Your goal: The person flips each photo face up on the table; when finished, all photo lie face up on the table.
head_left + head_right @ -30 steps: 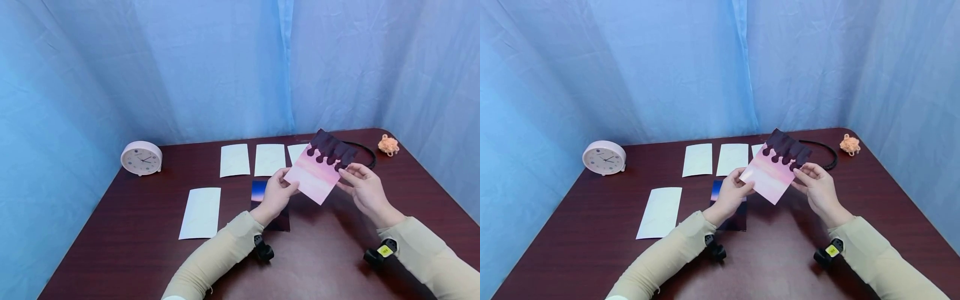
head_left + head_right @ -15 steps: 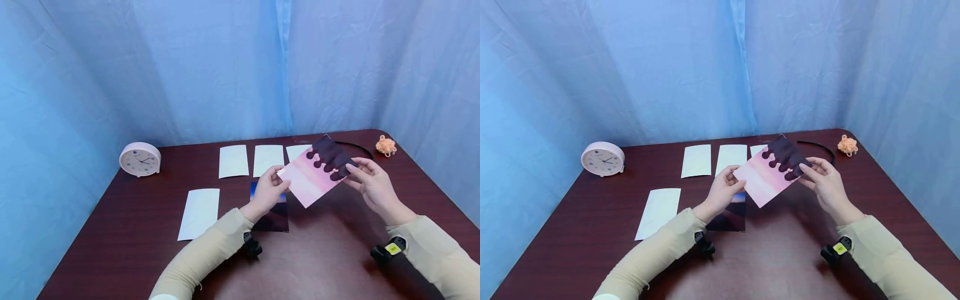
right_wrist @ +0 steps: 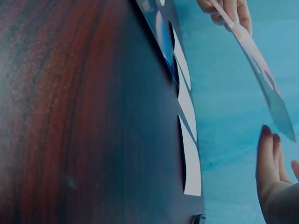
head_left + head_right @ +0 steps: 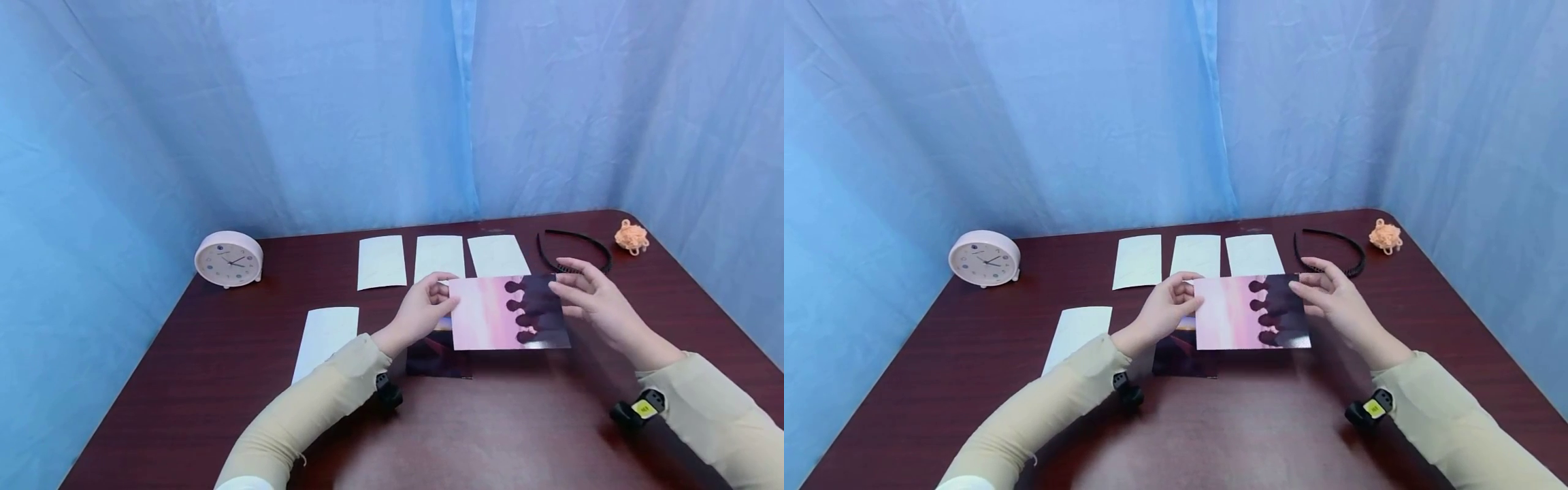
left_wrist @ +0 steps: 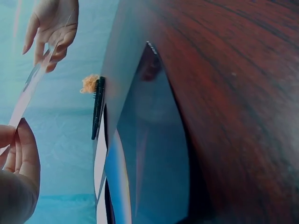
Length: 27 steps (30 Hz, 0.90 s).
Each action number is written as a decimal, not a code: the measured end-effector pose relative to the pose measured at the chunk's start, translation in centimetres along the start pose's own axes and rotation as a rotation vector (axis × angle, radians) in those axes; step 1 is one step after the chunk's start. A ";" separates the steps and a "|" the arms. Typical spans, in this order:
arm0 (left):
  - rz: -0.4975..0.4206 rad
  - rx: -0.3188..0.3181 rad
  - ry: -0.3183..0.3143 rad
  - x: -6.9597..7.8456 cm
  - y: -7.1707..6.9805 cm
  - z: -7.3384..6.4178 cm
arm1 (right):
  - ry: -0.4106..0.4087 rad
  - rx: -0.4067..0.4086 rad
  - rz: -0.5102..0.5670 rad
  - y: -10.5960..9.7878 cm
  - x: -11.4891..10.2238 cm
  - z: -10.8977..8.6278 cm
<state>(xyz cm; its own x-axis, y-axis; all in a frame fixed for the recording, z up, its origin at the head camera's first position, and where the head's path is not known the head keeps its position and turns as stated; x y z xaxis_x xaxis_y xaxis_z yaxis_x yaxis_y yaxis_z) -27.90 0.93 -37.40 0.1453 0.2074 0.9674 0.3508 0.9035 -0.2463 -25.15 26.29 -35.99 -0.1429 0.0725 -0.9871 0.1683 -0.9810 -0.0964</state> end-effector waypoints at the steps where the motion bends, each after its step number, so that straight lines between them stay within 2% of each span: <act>1: -0.003 -0.017 -0.013 -0.1 0.1 -0.1 | 0.017 -0.014 -0.071 0.2 0.0 0.0; 3: -0.009 -0.047 -0.034 -0.2 0.3 -0.3 | 0.036 -0.044 -0.194 0.6 0.0 -0.1; 6: -0.004 -0.072 -0.050 -0.3 0.4 -0.5 | 0.042 -0.082 -0.297 1.1 0.0 -0.2; 12: 0.113 -0.066 -0.018 -0.2 0.2 -0.6 | 0.041 -0.160 -0.385 2.2 0.4 -0.4; 16: 0.128 -0.065 -0.008 -0.1 0.1 -0.7 | 0.046 -0.218 -0.412 2.9 0.6 -0.6; 27: 0.178 -0.064 0.028 0.3 0.1 -0.9 | -0.095 -0.356 -0.356 4.3 0.7 -1.0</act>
<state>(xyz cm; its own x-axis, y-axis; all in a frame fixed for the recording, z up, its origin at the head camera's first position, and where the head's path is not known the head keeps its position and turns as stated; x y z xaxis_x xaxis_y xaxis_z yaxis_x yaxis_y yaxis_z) -26.99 0.78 -37.22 0.2354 0.3502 0.9066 0.3750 0.8279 -0.4172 -23.55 22.31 -37.22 -0.3371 0.3582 -0.8707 0.4128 -0.7749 -0.4786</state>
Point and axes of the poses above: each hand's wrist, its own z-axis towards the middle knuckle, its own y-axis out of the palm, x = y × z, the point moved 7 cm from there along z, towards the middle knuckle, and after that the axes turned 3 degrees about -y, right-handed, at the moved point
